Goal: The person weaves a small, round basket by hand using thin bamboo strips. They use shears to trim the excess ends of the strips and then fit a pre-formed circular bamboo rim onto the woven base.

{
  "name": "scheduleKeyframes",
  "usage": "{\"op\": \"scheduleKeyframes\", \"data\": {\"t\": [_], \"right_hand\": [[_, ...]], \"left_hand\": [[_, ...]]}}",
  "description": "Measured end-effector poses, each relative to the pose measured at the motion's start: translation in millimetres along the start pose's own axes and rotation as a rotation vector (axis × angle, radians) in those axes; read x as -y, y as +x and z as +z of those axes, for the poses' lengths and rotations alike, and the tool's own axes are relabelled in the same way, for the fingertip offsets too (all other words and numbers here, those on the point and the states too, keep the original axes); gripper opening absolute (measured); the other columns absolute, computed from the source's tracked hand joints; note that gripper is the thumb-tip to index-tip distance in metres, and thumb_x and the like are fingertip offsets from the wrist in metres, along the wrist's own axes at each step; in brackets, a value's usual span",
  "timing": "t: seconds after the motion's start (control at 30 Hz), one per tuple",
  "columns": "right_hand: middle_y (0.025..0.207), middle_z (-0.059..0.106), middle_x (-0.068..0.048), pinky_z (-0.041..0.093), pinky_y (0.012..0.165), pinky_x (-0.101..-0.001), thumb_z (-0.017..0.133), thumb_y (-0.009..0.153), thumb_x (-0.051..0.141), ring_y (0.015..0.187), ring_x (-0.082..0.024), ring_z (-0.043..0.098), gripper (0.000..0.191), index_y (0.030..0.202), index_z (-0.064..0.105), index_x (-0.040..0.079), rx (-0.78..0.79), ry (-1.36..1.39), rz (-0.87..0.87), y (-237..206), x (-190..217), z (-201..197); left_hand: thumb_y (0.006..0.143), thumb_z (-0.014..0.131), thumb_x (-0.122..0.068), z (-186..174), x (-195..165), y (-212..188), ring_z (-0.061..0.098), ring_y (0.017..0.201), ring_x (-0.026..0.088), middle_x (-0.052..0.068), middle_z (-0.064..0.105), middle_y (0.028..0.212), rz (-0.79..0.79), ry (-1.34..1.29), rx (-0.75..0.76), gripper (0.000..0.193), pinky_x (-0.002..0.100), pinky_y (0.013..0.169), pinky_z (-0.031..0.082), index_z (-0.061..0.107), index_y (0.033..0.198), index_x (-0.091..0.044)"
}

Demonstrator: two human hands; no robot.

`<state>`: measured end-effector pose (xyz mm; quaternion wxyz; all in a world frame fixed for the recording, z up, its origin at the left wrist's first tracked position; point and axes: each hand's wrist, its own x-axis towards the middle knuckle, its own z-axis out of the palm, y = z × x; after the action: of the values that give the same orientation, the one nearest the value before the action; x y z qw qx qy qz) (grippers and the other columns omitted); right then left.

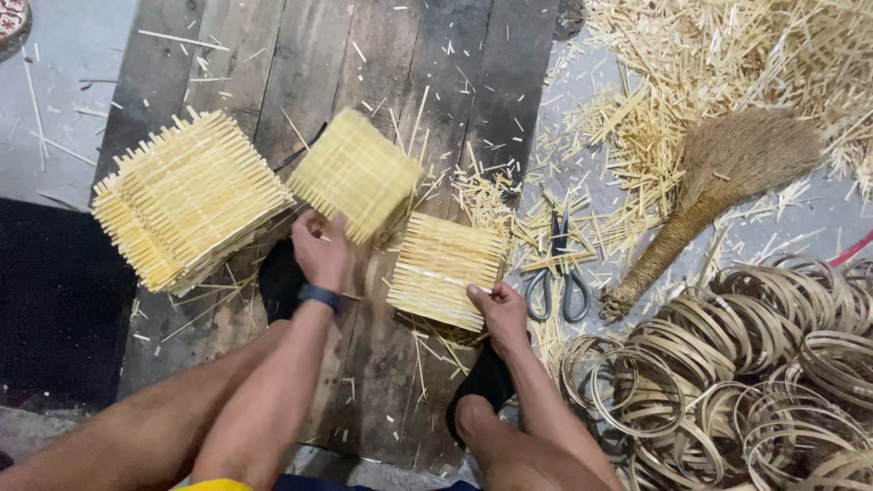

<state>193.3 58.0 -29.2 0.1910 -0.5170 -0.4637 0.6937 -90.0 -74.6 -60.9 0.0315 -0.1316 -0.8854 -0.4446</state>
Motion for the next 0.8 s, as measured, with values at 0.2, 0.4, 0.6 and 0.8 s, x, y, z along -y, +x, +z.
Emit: {"op": "scheduleKeyframes", "data": {"t": [0.2, 0.4, 0.6, 0.8], "right_hand": [[0.083, 0.074, -0.005, 0.051, 0.061, -0.023, 0.084, 0.084, 0.013, 0.068, -0.007, 0.063, 0.02, 0.09, 0.071, -0.001, 0.016, -0.015, 0.023, 1.2, 0.5, 3.1], [0.081, 0.075, -0.006, 0.052, 0.06, -0.0228, 0.085, 0.082, 0.013, 0.067, -0.007, 0.064, 0.021, 0.09, 0.073, -0.003, -0.005, -0.073, -0.013, -4.6, 9.4, 7.6], [0.078, 0.075, -0.005, 0.053, 0.06, -0.0244, 0.088, 0.08, 0.016, 0.067, -0.008, 0.065, 0.026, 0.089, 0.074, -0.004, -0.086, -0.26, -0.065, -11.0, 15.7, 14.8], [0.083, 0.072, -0.005, 0.055, 0.068, -0.0258, 0.086, 0.083, 0.025, 0.074, -0.01, 0.066, 0.032, 0.097, 0.072, 0.0, -0.157, -0.253, -0.199, -29.8, 9.8, -26.8]], "left_hand": [[0.073, 0.092, -0.02, 21.6, 6.1, -64.0, 0.067, 0.079, 0.015, 0.008, 0.073, 0.092, -0.334, -0.362, 0.716, 0.058, 0.029, 0.071, 0.057, 0.065, 0.118, 0.004], [0.071, 0.092, -0.015, 27.4, 9.6, -70.6, 0.066, 0.076, 0.011, 0.004, 0.073, 0.088, -0.517, -0.273, 0.733, 0.042, 0.027, 0.069, 0.056, 0.074, 0.105, 0.002], [0.075, 0.092, -0.016, 20.9, 13.5, -67.9, 0.061, 0.073, 0.013, 0.005, 0.071, 0.084, -0.448, -0.194, 0.78, 0.037, 0.029, 0.066, 0.053, 0.076, 0.101, 0.004], [0.073, 0.09, -0.024, 1.9, 8.4, -73.3, 0.067, 0.079, 0.013, 0.008, 0.074, 0.093, -0.526, -0.272, 0.811, 0.05, 0.028, 0.069, 0.055, 0.07, 0.11, 0.003]]}}
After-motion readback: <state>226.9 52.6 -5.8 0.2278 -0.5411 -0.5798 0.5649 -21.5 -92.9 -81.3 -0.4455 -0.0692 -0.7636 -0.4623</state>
